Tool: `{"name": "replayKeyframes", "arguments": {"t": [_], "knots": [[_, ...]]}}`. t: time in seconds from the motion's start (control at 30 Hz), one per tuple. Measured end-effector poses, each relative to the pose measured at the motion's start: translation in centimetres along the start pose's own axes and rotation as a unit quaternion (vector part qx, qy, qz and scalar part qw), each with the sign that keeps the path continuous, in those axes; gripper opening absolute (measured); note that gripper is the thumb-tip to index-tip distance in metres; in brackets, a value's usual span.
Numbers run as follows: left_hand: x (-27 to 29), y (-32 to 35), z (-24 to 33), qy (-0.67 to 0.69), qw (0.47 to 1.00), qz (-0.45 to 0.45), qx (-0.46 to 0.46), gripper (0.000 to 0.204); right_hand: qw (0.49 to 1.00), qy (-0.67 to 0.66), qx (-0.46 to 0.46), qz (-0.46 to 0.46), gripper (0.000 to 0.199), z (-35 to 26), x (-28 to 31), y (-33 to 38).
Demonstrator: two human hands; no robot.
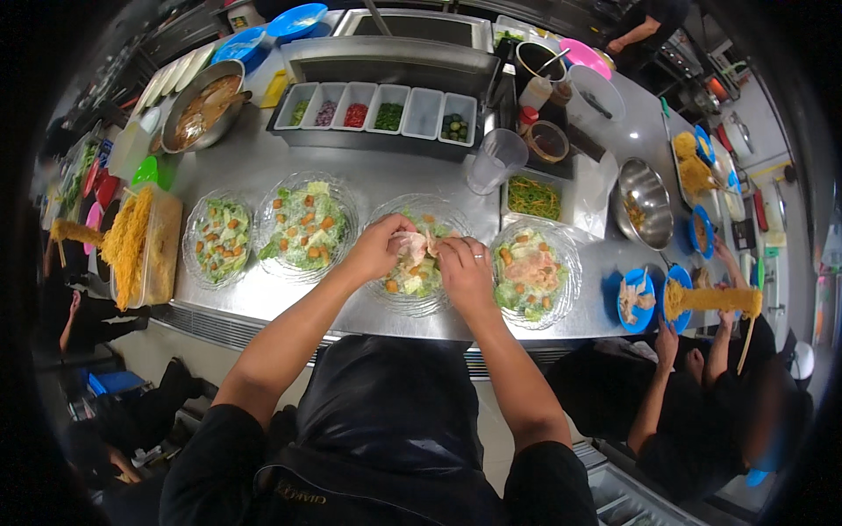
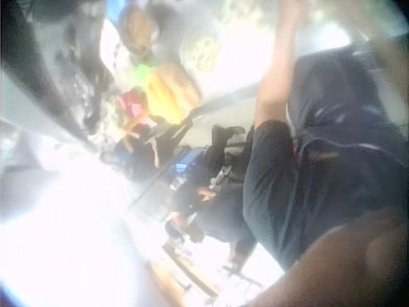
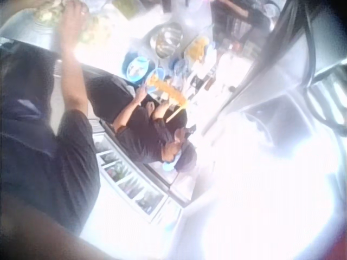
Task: The person mixes a salad in a large metal bowl using a spoon, then adds seasoning from a small container. They proceed to distribute the mixed salad into several clear plastic bowls lined up on the stainless steel counter. Finally, they add shredded chicken pieces by hand to the bowls.
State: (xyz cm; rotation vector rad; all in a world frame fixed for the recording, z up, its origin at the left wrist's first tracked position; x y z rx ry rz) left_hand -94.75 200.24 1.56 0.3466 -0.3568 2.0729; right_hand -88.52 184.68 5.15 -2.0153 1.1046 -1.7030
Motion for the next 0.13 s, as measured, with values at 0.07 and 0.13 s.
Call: {"name": "replayKeyframes", "arguments": {"t": [0.07, 0.13], "knots": [[-0.11, -0.18, 0.25, -0.035, 0.999, 0.004, -0.030, 0.025, 1.000, -0.014, -0.004, -0.006, 0.027, 0.16, -0.69, 0.46], [0.02, -0.05, 0.03, -0.056, 0.998, 0.002, -0.043, 0.028, 1.000, -0.017, -0.008, -0.001, 0.028, -0.02, -0.92, 0.92]]}}
Point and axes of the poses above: each hand's wrist, its own y-axis away from the middle knuckle, its own x-axis out of the back of the hand, z = x × y, the point moved 9 cm from there along -y, towards the middle knuckle, and after that the axes turned 6 degrees about z, right-handed, at the moved point
